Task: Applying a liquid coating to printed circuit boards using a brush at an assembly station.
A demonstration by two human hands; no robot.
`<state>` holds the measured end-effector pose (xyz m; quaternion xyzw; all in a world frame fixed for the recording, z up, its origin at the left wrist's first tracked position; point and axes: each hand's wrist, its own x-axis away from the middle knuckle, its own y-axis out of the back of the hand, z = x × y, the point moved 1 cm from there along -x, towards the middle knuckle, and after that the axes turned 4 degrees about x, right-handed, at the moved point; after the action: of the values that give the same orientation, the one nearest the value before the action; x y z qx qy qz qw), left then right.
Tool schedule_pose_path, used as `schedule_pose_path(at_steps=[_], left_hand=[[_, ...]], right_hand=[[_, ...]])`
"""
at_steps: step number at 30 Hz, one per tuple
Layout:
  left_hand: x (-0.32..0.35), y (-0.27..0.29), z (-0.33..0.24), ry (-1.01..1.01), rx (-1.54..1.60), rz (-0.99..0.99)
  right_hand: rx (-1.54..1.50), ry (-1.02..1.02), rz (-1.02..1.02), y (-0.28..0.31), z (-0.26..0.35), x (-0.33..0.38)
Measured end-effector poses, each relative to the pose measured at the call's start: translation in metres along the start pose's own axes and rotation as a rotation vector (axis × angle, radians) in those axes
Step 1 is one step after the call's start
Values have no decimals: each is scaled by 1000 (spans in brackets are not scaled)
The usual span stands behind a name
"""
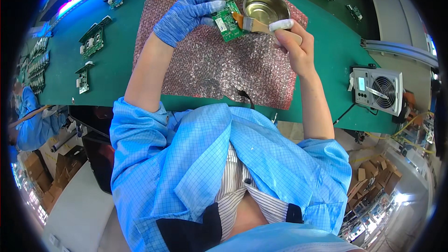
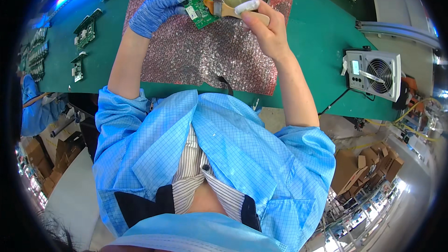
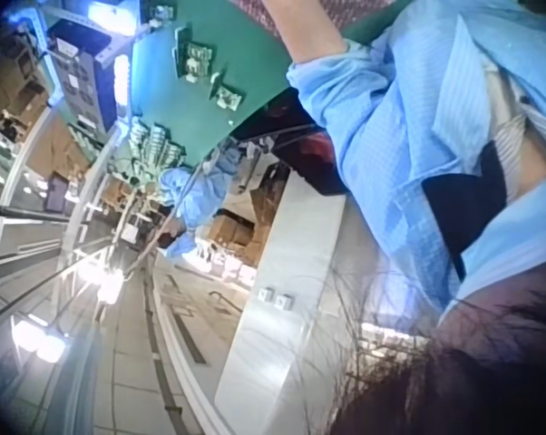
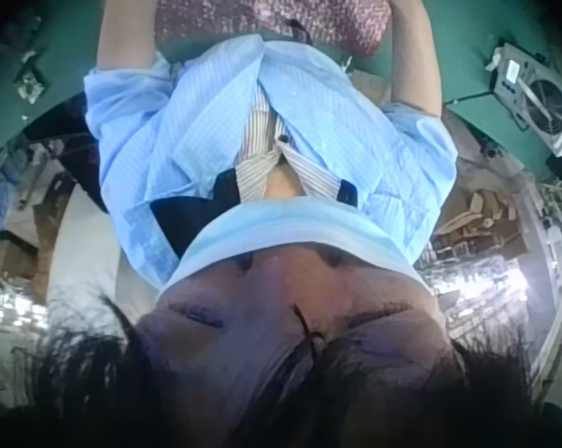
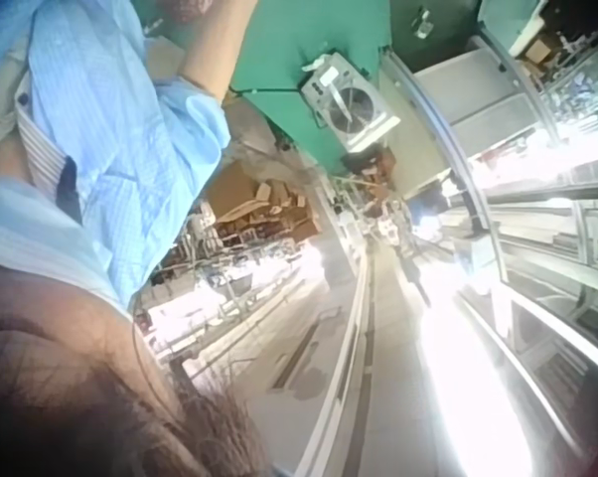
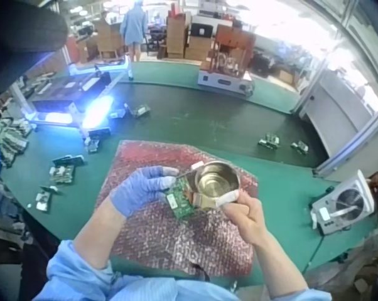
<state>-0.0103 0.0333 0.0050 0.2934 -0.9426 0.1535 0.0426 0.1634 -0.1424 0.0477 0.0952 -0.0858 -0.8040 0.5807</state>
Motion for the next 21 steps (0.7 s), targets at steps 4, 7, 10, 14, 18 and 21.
schedule_pose_path(at_steps=[4, 7, 10, 14, 18, 21], left_hand=[[1, 6, 6, -10, 81, -29], [-1, 6, 11, -34, 159, -50], [-1, 0, 8, -83, 227, -87], [-1, 1, 9, -116, 280, -150], [2, -1, 7, -148, 315, -170], [-1, -3, 8, -160, 324, -229]], right_hand=[[34, -43, 55, -3, -8, 10], [16, -25, -42, -4, -1, 14], [19, 18, -234, -13, -11, 13], [32, -13, -136, -21, -10, 19], [-66, 28, -382, -20, -7, 12], [-64, 9, -312, -25, -12, 9]])
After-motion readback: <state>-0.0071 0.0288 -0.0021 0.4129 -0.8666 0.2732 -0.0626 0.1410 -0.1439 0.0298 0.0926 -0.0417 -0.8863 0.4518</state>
